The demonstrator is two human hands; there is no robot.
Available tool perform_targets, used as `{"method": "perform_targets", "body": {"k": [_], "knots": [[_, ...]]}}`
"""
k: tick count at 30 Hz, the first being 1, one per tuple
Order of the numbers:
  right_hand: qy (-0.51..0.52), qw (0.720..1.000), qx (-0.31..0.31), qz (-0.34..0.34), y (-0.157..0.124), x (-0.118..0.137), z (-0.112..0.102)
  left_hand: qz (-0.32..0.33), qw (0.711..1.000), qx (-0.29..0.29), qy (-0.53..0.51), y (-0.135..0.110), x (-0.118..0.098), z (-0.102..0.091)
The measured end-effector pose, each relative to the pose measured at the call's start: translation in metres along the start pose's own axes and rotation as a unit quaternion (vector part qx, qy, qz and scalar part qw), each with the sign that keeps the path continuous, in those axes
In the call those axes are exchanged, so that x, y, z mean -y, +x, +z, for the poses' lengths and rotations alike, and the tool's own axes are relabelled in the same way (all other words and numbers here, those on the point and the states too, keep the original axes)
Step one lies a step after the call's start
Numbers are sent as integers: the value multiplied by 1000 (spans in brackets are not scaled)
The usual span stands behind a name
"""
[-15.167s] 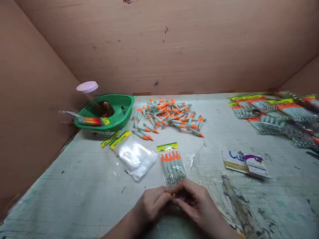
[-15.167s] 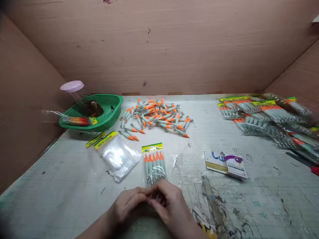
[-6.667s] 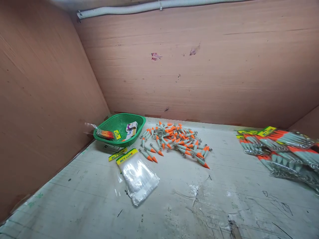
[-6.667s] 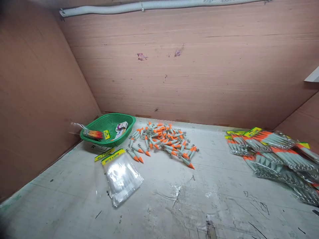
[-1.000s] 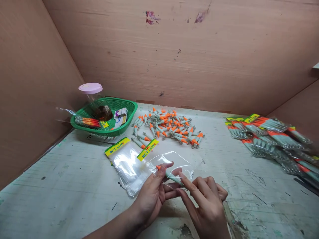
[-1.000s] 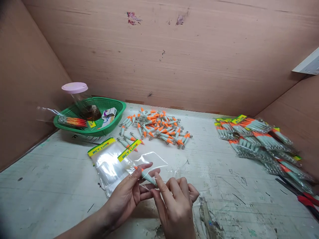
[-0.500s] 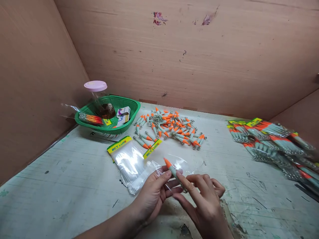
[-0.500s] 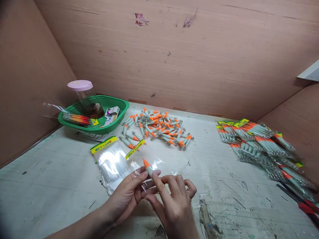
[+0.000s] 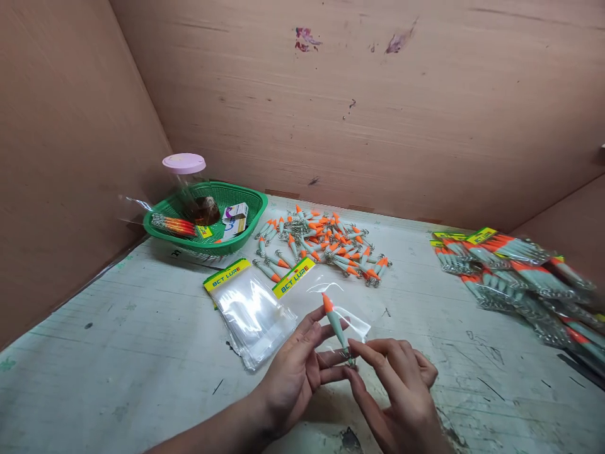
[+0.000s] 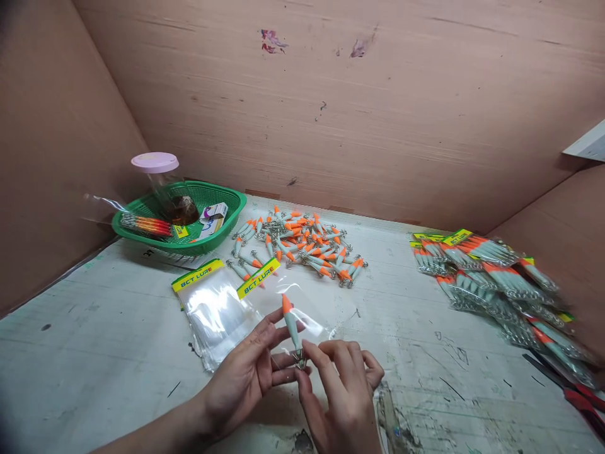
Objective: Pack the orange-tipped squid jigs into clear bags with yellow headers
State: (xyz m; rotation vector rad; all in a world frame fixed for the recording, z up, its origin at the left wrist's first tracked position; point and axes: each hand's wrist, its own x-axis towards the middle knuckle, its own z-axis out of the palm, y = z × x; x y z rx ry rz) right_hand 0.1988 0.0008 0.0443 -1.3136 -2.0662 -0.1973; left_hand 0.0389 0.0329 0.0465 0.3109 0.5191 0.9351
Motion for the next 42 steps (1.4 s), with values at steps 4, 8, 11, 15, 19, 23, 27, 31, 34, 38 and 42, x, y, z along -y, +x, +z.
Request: {"method": "perform_targets", "body": {"k": [4, 8, 11, 15, 19, 23, 27, 31, 34, 38, 42], "knots": [[-8, 1000, -23, 13, -1, 1, 4, 8, 1000, -5, -18, 1, -3, -1], [-17, 1000, -24, -2, 1, 3, 10, 26, 999, -37, -2, 3, -5, 0], [-21, 999, -28, -2, 3, 7, 16, 17, 999, -33, 3, 2, 1, 0], [-44, 998, -13, -39, 5, 11, 20, 27, 998, -45, -34, 2, 8, -2], [-9, 996, -94, 2, 7, 13, 12, 22, 990, -91, -105, 3, 7, -4], [111, 986, -86, 92, 11, 17, -3, -22, 984, -66, -163, 3, 5, -3], [287, 951, 45, 102, 24, 15, -17, -11, 979, -136, -153, 4, 0, 1], [192, 967, 21, 167, 48, -40, -14, 11, 971, -209, -119, 7, -15, 5], [42, 980, 22, 194, 64, -110, 2, 26, 970, -213, -114, 10, -26, 6], [0, 980, 70, 185, 77, -175, 24, 33, 976, -188, -105, 12, -27, 2], [4, 974, 145, 173, 75, -185, 36, 33, 980, -178, -81, 13, -24, -2]]}}
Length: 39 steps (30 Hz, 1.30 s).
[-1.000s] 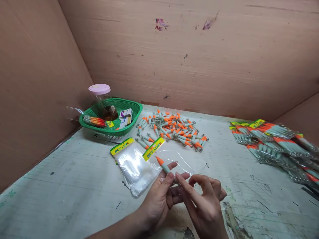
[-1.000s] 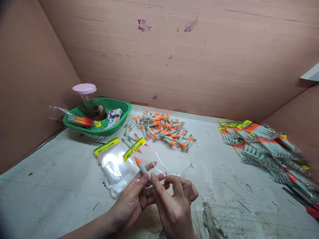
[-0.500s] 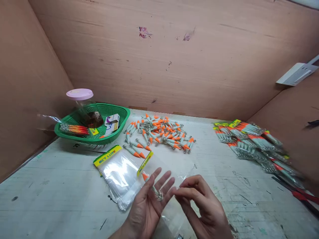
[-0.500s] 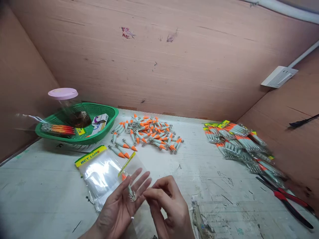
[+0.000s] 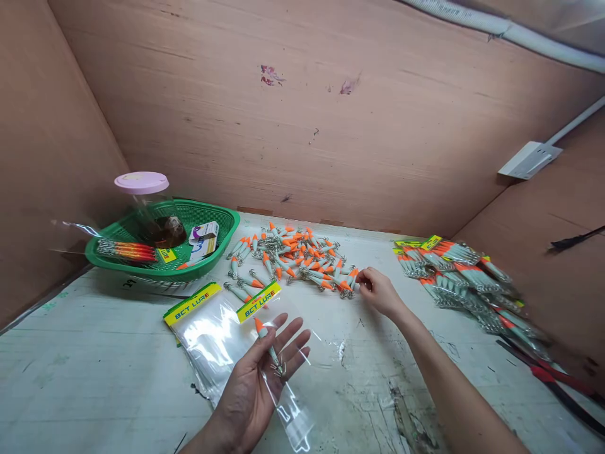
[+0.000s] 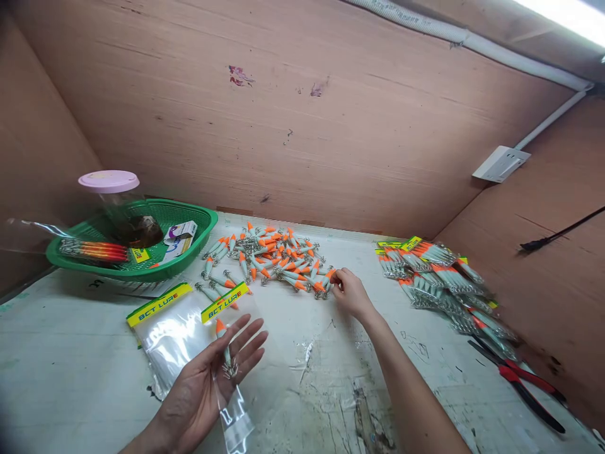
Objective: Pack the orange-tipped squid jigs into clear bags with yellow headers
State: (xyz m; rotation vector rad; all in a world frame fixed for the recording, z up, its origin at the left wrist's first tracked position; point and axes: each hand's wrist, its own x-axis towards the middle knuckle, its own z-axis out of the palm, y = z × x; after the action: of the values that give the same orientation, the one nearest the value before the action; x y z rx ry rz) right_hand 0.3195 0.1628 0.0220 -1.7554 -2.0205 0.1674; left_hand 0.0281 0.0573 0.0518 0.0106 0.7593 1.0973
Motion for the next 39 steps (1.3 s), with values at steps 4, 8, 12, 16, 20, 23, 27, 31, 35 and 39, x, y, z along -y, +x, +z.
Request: {"method": "perform_targets", "body": {"k": [4, 8, 12, 16, 20, 23, 27, 31, 35, 39], "knots": [[3, 999, 39, 20, -9, 4, 15, 3, 1000, 4, 12, 1, 0, 0], [4, 999, 23, 39, -17, 5, 25, -3, 1000, 7, 24, -1, 1, 0], [22, 999, 0, 25, -43, 10, 17, -8, 999, -2, 34, -1, 2, 1], [44, 999, -7, -16, -82, 15, 2, -12, 999, -2, 45, -1, 3, 2], [59, 997, -18, -49, -109, 16, -9, -19, 998, 0, 63, -1, 5, 1], [82, 994, -27, -73, -122, 26, -20, -16, 997, 3, 71, 1, 8, 0], [175, 978, -23, -112, -138, 55, -38, -11, 997, 15, 70, 4, 8, -2], [251, 958, -14, -139, -148, 78, -50, -10, 998, 19, 67, 5, 7, -3], [247, 955, -19, -163, -147, 91, -55, -9, 997, 18, 73, 3, 7, -3], [204, 962, -25, -182, -151, 105, -63, -9, 997, 21, 73, 3, 7, -3]]}}
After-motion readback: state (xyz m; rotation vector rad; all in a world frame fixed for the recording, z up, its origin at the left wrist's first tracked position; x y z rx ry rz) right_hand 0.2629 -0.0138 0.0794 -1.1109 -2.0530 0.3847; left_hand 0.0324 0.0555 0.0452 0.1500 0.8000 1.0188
